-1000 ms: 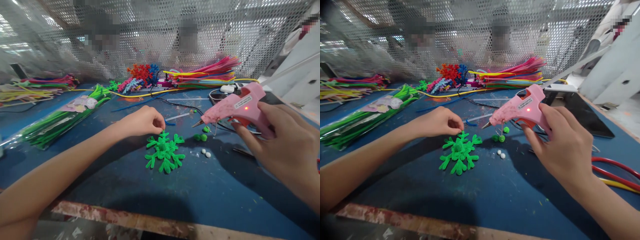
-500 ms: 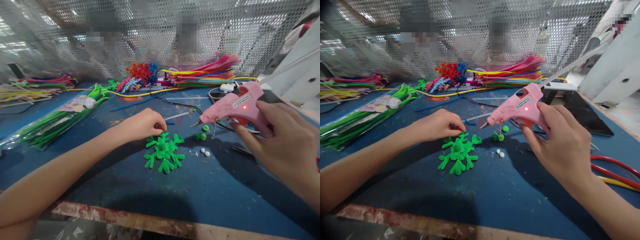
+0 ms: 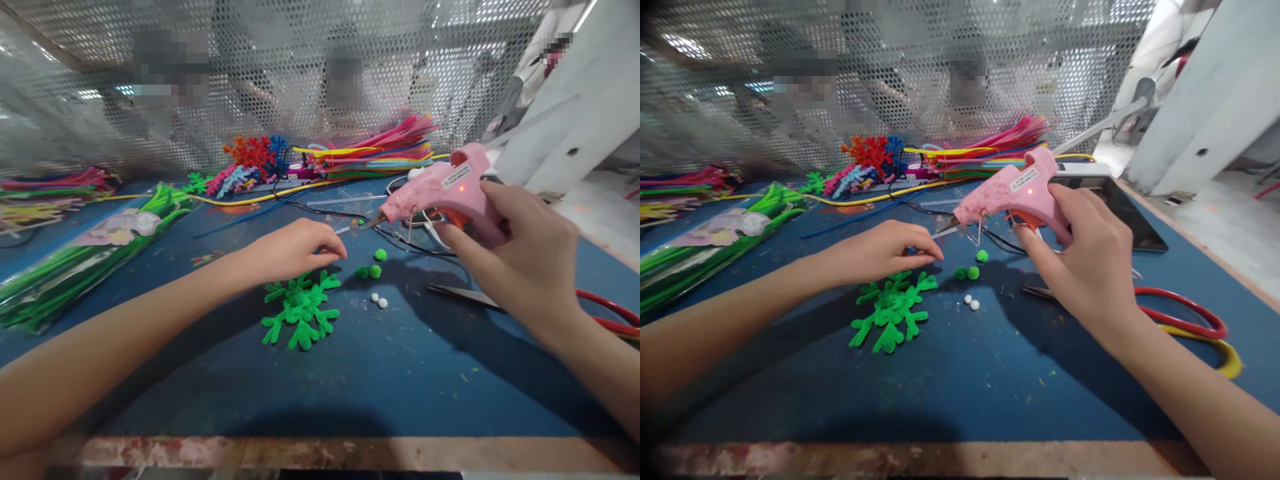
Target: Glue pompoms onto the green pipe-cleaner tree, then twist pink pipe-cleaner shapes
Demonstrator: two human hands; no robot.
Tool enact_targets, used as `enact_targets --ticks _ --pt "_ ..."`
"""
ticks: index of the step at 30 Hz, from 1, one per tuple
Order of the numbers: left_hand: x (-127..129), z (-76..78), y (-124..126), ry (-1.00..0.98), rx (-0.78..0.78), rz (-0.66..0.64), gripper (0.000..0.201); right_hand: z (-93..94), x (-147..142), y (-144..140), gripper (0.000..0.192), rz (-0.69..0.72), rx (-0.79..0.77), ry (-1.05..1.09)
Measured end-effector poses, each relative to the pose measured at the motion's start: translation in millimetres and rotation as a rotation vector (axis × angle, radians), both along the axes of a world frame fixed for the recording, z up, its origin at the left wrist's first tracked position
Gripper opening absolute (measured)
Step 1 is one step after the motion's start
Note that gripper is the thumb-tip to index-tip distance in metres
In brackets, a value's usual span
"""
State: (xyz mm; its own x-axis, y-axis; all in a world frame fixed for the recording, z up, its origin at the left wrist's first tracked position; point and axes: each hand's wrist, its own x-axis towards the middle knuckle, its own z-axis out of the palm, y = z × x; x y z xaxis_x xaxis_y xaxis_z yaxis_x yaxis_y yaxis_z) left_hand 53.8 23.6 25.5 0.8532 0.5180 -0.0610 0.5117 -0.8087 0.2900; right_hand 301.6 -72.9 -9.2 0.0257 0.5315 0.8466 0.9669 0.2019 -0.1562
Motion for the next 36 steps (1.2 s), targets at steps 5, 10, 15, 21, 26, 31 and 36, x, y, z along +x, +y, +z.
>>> enact_targets --ticks 5,10,15,21,26,31,36 --pt "31 -8.0 -3 0.043 -0.026 -0.086 0.021 0.9 3 3 0.029 0.008 -0.066 0.085" --pt "50 -17.5 -1 0.07 -0.003 -0.112 0.024 3.7 6 3 0.026 0.002 -0.07 0.125" --pt "55 -18.0 27 0.078 0.101 0.113 0.022 5.7 9 5 0.021 -0.01 -0.069 0.158" --pt "53 -19.3 72 0.027 0.188 0.091 0.022 6.6 12 8 0.022 -0.02 -0.066 0.177" --pt "64 -30.2 79 0.006 0.159 0.074 0.02 6.6 10 8 0.024 -0.017 -0.071 0.2" --pt "71 -25.5 82 -0.02 0.115 0.062 0.012 5.1 12 9 0.025 -0.007 -0.086 0.232" --pt "45 0.8 66 -0.259 0.014 0.224 0.018 3.7 15 9 0.022 0.01 -0.088 0.23"
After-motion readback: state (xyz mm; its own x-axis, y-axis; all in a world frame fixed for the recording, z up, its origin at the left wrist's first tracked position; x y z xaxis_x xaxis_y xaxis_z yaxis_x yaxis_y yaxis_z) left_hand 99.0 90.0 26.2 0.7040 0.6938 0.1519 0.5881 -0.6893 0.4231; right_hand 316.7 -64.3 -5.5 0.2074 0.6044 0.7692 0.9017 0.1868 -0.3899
